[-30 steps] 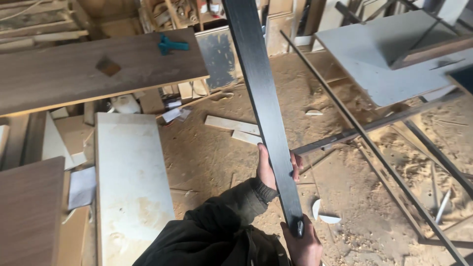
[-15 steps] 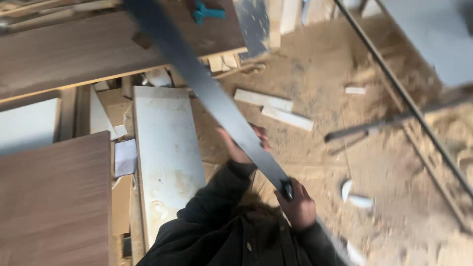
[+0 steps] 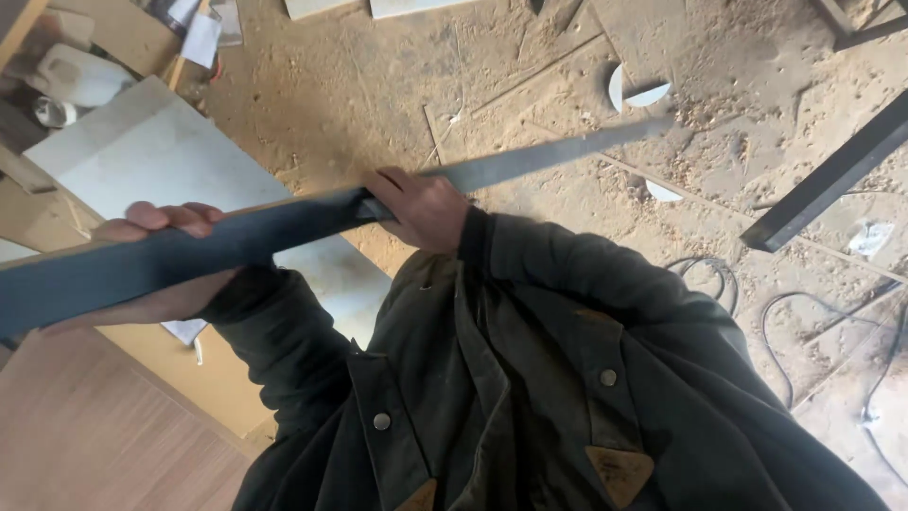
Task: The recorder is using a small scribe or marking tool to mark points along a long black metal bar for future processing.
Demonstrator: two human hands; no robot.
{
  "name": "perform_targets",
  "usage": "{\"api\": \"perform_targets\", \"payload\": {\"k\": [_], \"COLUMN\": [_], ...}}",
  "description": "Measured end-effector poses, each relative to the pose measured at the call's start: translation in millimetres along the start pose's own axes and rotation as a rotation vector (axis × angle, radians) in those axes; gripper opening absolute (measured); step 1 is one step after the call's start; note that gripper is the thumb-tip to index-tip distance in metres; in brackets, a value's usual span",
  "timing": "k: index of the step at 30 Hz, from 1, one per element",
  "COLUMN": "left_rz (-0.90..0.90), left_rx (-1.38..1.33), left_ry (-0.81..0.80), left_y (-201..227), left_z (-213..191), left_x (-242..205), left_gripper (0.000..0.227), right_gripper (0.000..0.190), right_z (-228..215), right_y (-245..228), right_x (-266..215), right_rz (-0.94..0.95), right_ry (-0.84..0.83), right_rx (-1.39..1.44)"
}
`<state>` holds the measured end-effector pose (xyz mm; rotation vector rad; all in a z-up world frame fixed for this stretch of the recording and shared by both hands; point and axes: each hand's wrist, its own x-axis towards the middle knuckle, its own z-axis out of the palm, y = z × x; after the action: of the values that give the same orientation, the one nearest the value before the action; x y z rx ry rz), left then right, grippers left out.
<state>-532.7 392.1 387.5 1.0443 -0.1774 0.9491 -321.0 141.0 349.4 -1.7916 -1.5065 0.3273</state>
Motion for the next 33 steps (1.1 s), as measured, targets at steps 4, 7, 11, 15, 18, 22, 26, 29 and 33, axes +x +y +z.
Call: {"api": "perform_targets", "payload": {"k": [4, 7, 11, 15, 18, 22, 26, 29, 33], "left_rz": [0.057, 0.251, 0.528, 0.060, 0.168, 0.325, 0.521, 0.633, 0.804], "left_rx": [0.177, 0.289, 0.716, 0.789, 0.839, 0.881, 0.600, 0.291, 0.172], "left_ry": [0.119, 0.203, 0.020, -0.252, -0.210, -0.139, 0.014, 0.101, 0.081], "left_y": [9, 5, 17, 51, 44, 17, -18, -45, -88], "left_z": [18, 29, -3, -87, -90, -46, 38, 79, 112], "left_x": [15, 27, 8, -20, -15, 14, 73, 111, 144], "left_gripper": [0.116, 0.090, 0.123, 0.111, 0.108, 0.083, 0.083, 0.116, 0.111], "right_gripper": [0.065, 0.064, 0.067, 0.065, 0.061, 0.062, 0.076, 0.085, 0.091], "right_z": [6, 13, 33, 47, 48, 51, 35, 4, -19], "right_y": [4, 11, 26, 38, 41, 58, 58, 51, 62], "right_x": [28, 46, 65, 85, 98, 111, 123, 110, 67], "right_rz": [-0.071, -0.103, -0.166, -0.212, -0.228, -0.251, -0.163, -0.027, 0.006], "right_ry": [0.053, 0.066, 0.075, 0.058, 0.081, 0.137, 0.180, 0.149, 0.248], "right_rx": [-0.039, -0.066, -0.105, -0.135, -0.129, -0.176, -0.263, -0.238, -0.235]}}
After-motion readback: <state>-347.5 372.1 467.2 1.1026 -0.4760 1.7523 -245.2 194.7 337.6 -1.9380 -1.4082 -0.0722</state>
